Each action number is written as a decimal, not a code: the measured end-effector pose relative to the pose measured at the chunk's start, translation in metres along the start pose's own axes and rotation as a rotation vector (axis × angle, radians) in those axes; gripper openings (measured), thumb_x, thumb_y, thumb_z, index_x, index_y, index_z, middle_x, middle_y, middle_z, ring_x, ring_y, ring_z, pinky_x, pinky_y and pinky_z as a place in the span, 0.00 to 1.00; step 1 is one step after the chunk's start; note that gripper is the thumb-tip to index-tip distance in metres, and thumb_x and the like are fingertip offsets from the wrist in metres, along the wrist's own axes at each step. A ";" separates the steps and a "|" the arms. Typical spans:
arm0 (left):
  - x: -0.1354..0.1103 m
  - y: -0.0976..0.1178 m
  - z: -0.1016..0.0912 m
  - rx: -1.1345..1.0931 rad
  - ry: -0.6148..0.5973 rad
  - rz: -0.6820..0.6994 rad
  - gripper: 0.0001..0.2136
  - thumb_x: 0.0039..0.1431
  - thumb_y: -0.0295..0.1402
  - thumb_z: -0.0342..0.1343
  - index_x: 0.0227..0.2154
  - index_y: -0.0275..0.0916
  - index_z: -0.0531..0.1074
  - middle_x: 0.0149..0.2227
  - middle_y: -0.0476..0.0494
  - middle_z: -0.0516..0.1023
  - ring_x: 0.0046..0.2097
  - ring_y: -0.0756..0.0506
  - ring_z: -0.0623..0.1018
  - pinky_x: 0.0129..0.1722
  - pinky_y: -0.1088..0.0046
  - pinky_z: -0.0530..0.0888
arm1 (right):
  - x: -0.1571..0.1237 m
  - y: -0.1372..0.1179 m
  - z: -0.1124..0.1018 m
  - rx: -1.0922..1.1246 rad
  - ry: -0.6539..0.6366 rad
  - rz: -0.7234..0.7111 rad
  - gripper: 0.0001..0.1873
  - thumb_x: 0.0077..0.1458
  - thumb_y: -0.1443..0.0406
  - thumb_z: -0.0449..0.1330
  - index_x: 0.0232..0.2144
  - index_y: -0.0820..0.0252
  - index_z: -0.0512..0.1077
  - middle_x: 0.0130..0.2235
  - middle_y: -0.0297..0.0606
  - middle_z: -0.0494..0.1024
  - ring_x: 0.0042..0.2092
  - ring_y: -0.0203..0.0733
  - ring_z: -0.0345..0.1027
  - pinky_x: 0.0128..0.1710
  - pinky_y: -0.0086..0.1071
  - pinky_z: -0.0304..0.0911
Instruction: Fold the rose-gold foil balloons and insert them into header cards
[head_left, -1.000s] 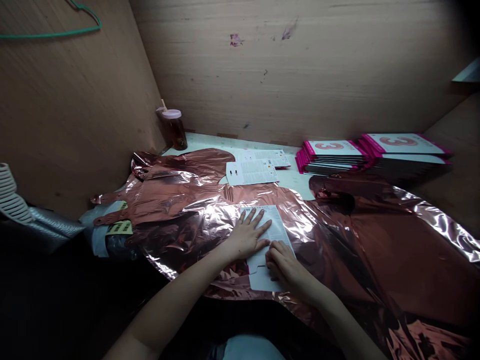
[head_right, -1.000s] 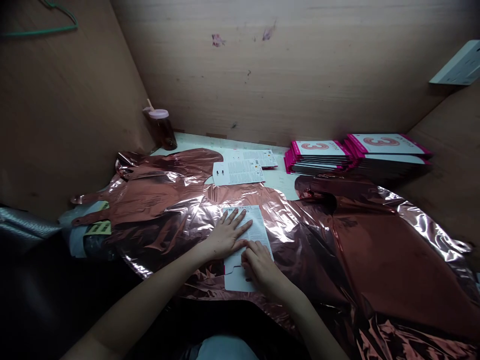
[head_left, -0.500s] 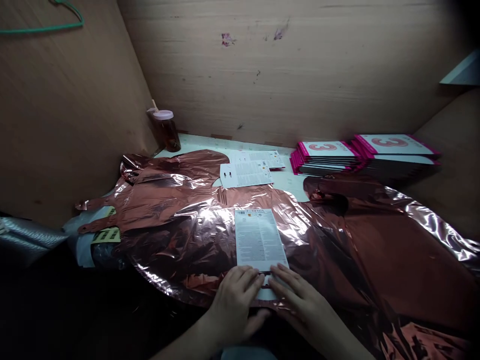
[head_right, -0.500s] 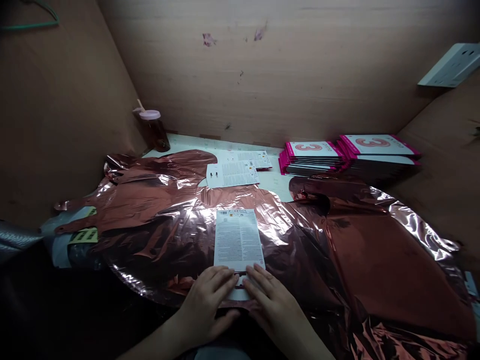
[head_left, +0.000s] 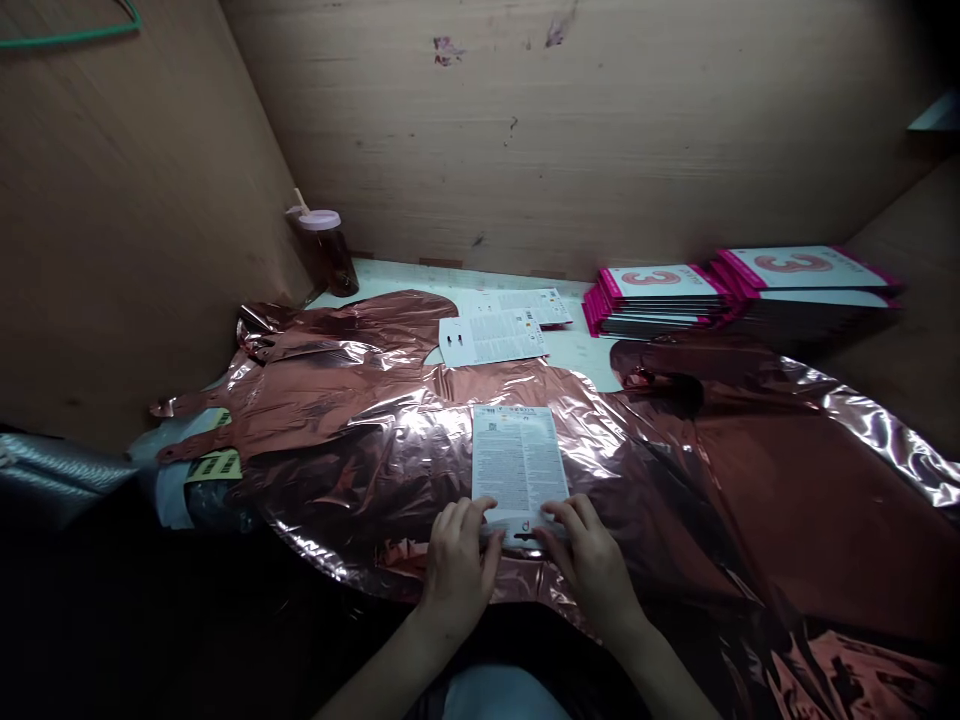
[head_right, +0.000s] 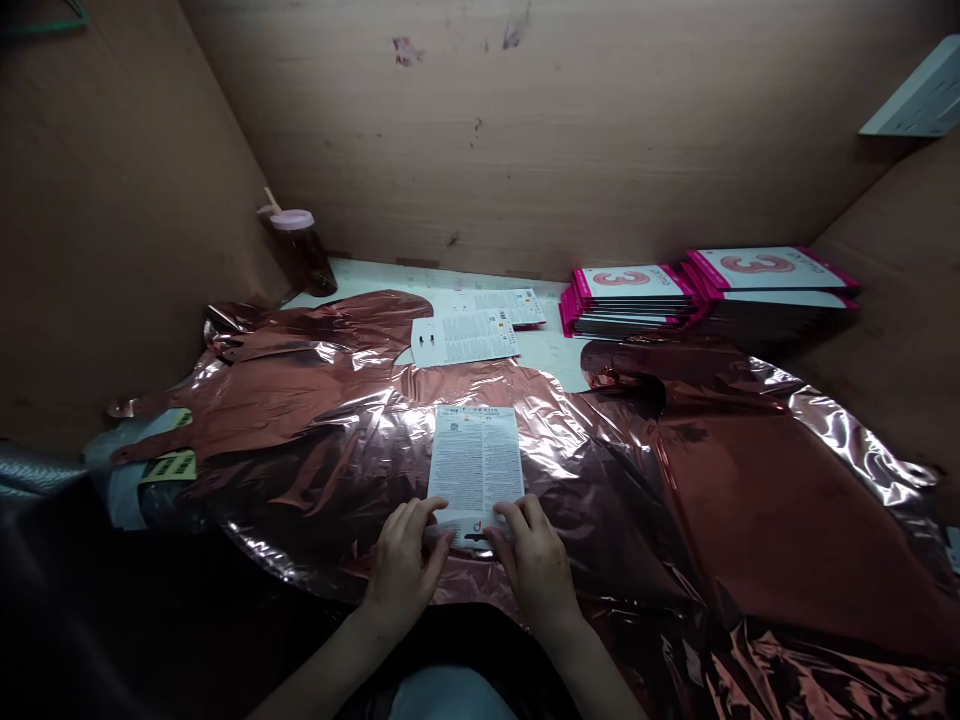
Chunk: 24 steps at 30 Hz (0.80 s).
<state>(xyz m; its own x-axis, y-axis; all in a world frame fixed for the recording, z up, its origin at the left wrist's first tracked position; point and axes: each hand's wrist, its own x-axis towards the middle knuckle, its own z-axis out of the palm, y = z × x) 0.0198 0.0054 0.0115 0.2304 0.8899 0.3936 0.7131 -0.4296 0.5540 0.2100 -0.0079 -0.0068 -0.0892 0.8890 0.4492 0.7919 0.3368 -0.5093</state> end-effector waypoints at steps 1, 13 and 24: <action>0.001 0.000 0.000 0.043 0.028 0.007 0.11 0.61 0.29 0.53 0.47 0.38 0.71 0.43 0.37 0.75 0.40 0.42 0.75 0.37 0.63 0.74 | -0.001 0.001 0.002 -0.069 0.018 -0.028 0.09 0.64 0.63 0.54 0.44 0.59 0.71 0.40 0.44 0.71 0.36 0.44 0.70 0.33 0.36 0.69; -0.011 -0.052 -0.022 0.115 0.068 0.733 0.13 0.65 0.23 0.48 0.47 0.35 0.74 0.47 0.45 0.81 0.59 0.45 0.73 0.68 0.60 0.55 | -0.049 0.015 -0.023 -0.218 0.058 -0.378 0.28 0.61 0.74 0.54 0.63 0.61 0.60 0.56 0.43 0.74 0.60 0.48 0.64 0.56 0.44 0.67; 0.017 -0.001 -0.070 -0.093 0.277 0.296 0.17 0.63 0.37 0.56 0.54 0.46 0.70 0.52 0.43 0.77 0.57 0.41 0.73 0.58 0.58 0.71 | 0.086 0.047 -0.075 0.484 0.346 0.217 0.21 0.55 0.47 0.61 0.32 0.59 0.77 0.27 0.37 0.77 0.28 0.40 0.71 0.29 0.32 0.70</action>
<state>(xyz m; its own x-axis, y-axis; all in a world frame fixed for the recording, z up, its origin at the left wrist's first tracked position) -0.0229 0.0097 0.0688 0.2210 0.6563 0.7214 0.5771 -0.6843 0.4457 0.2849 0.0613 0.0626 0.3078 0.8282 0.4683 0.3996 0.3341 -0.8536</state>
